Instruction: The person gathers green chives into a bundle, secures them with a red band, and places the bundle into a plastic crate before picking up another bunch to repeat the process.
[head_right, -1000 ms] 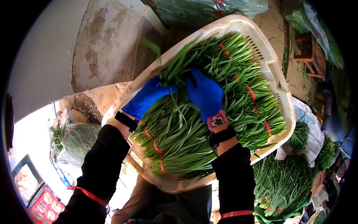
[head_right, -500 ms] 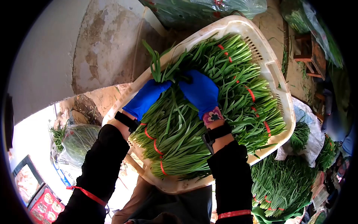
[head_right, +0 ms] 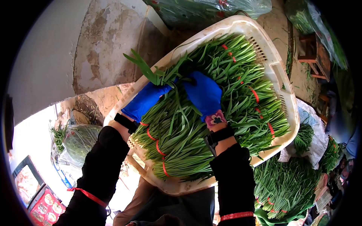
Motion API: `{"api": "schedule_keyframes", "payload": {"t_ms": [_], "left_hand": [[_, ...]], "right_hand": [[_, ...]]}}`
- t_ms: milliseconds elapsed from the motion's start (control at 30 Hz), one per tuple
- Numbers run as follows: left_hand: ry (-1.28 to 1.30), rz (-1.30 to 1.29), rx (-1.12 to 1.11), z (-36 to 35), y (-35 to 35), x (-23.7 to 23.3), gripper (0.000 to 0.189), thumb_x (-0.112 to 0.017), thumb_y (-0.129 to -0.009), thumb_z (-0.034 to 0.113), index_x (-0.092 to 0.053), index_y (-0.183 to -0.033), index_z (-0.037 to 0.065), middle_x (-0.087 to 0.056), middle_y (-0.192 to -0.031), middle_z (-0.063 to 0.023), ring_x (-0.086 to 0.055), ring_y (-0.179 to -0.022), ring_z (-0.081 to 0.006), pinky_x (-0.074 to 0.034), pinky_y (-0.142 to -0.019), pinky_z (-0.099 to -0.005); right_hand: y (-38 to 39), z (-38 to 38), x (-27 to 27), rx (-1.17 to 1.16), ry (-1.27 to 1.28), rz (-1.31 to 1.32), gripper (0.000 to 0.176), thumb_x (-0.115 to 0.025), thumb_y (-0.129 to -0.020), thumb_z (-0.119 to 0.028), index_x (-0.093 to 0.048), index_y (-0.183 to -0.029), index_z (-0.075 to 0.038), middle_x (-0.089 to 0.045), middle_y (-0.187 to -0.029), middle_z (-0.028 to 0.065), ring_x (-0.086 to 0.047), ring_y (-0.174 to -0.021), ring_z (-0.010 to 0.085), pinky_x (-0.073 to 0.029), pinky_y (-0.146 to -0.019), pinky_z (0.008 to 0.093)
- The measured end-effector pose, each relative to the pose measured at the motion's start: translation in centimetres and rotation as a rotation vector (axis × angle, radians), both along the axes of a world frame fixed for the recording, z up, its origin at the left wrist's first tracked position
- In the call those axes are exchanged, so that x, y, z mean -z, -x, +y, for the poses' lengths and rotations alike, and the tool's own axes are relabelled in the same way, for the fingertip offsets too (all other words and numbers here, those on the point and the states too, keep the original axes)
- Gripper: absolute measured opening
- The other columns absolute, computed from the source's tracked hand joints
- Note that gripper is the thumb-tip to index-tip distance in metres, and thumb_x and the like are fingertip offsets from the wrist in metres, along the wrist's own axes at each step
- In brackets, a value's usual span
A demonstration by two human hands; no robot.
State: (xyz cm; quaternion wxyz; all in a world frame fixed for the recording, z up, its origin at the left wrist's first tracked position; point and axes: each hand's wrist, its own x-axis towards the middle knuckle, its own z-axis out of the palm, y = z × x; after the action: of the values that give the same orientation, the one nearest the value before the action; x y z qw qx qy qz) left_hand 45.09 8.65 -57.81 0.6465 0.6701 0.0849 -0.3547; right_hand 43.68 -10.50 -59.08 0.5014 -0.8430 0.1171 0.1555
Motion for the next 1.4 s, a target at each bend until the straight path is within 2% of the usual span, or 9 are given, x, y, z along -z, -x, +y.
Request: {"api": "schedule_keyframes", "payload": {"t_ms": [367, 600, 767, 800, 1000, 1067, 1133, 1233, 1400], "left_hand": [[0.126, -0.375, 0.026, -2.2, 1.3, 4.3, 0.062, -0.072, -0.077, 0.013, -0.045, -0.132, 0.003, -0.06, -0.12, -0.0086, -0.054, -0.11, -0.0173, -0.041, -0.096, -0.0304], [-0.203, -0.461, 0.067, -2.4, 1.8, 7.3, 0.054, -0.064, -0.08, -0.001, -0.044, -0.131, 0.0, -0.054, -0.125, -0.0103, -0.048, -0.116, -0.0164, -0.038, -0.099, -0.0306], [-0.406, -0.758, 0.162, -1.7, 1.7, 6.6, 0.064, -0.07, -0.076, 0.01, -0.042, -0.132, 0.0, -0.056, -0.115, -0.0088, -0.052, -0.104, -0.0189, -0.042, -0.091, -0.0323], [-0.315, -0.424, 0.128, -2.1, 1.6, 3.1, 0.064, -0.073, -0.073, 0.021, -0.046, -0.126, 0.0, -0.057, -0.116, -0.0192, -0.056, -0.105, -0.0326, -0.043, -0.091, -0.0401], [-0.713, -0.81, 0.123, -4.4, 3.1, -2.5, 0.058, -0.071, -0.08, 0.017, -0.045, -0.13, 0.003, -0.05, -0.119, -0.014, -0.053, -0.101, -0.0236, -0.043, -0.087, -0.0349], [-0.661, -0.943, 0.146, -6.9, 4.8, -5.9, 0.056, -0.07, -0.081, 0.015, -0.046, -0.13, 0.003, -0.051, -0.117, -0.0144, -0.053, -0.1, -0.0251, -0.044, -0.087, -0.0351], [-0.561, -1.184, 0.268, -8.5, 7.2, -7.5, 0.055, -0.069, -0.08, 0.018, -0.048, -0.129, 0.004, -0.054, -0.118, -0.0148, -0.056, -0.1, -0.0272, -0.045, -0.085, -0.0383], [-0.319, -1.294, 0.809, -10.3, 13.8, -8.3, 0.043, -0.062, -0.084, 0.016, -0.055, -0.126, 0.012, -0.053, -0.127, -0.0091, -0.053, -0.114, -0.0238, -0.041, -0.095, -0.0421], [-0.339, -1.71, 1.45, -12.0, 22.4, -1.2, 0.041, -0.06, -0.083, 0.031, -0.059, -0.121, 0.017, -0.049, -0.136, 0.0014, -0.041, -0.13, -0.0196, -0.02, -0.113, -0.0473]], "right_hand": [[0.7, -0.8, 0.6, -0.054, 0.025, -0.106, 0.019, -0.063, -0.083, -0.025, -0.064, -0.093, -0.008, -0.065, -0.071, 0.0067, -0.064, -0.06, 0.0165, -0.05, -0.057, 0.029], [-0.9, -4.8, -2.4, 0.377, -0.947, 0.093, 0.014, -0.061, -0.089, -0.014, -0.063, -0.094, -0.002, -0.058, -0.067, 0.0008, -0.05, -0.051, 0.0073, -0.038, -0.048, 0.021], [2.7, -7.9, -11.4, 0.46, -0.383, -0.128, 0.011, -0.059, -0.09, -0.012, -0.062, -0.093, -0.001, -0.056, -0.063, 0.0004, -0.049, -0.05, 0.0071, -0.037, -0.049, 0.0206], [4.6, -9.6, -12.9, 0.453, -0.374, -0.141, 0.01, -0.058, -0.09, -0.009, -0.061, -0.094, 0.0, -0.056, -0.064, 0.0011, -0.051, -0.051, 0.0075, -0.04, -0.049, 0.0217], [24.6, -16.0, -17.5, 0.581, -0.669, 0.187, 0.016, -0.058, -0.088, -0.003, -0.06, -0.103, 0.002, -0.06, -0.067, 0.0057, -0.059, -0.055, 0.0125, -0.047, -0.053, 0.0242], [32.1, -16.8, -15.6, 0.406, -0.516, 0.648, 0.023, -0.06, -0.087, -0.005, -0.059, -0.109, 0.0, -0.064, -0.072, 0.0091, -0.062, -0.057, 0.0169, -0.049, -0.055, 0.0287], [37.1, -15.2, -15.4, -0.617, 0.652, 0.62, 0.031, -0.061, -0.086, -0.009, -0.059, -0.117, -0.003, -0.067, -0.077, 0.0128, -0.066, -0.064, 0.0216, -0.051, -0.059, 0.0331], [37.4, -12.2, -12.9, 0.4, -0.317, 0.429, 0.034, -0.056, -0.09, -0.006, -0.055, -0.124, -0.004, -0.068, -0.104, 0.0106, -0.066, -0.094, 0.0225, -0.052, -0.081, 0.0322], [29.1, -8.7, -6.9, 0.644, -0.137, -0.113, 0.07, -0.055, -0.088, 0.002, -0.018, -0.147, -0.004, -0.026, -0.151, 0.0123, -0.029, -0.137, 0.0211, -0.028, -0.108, 0.0315]]}}
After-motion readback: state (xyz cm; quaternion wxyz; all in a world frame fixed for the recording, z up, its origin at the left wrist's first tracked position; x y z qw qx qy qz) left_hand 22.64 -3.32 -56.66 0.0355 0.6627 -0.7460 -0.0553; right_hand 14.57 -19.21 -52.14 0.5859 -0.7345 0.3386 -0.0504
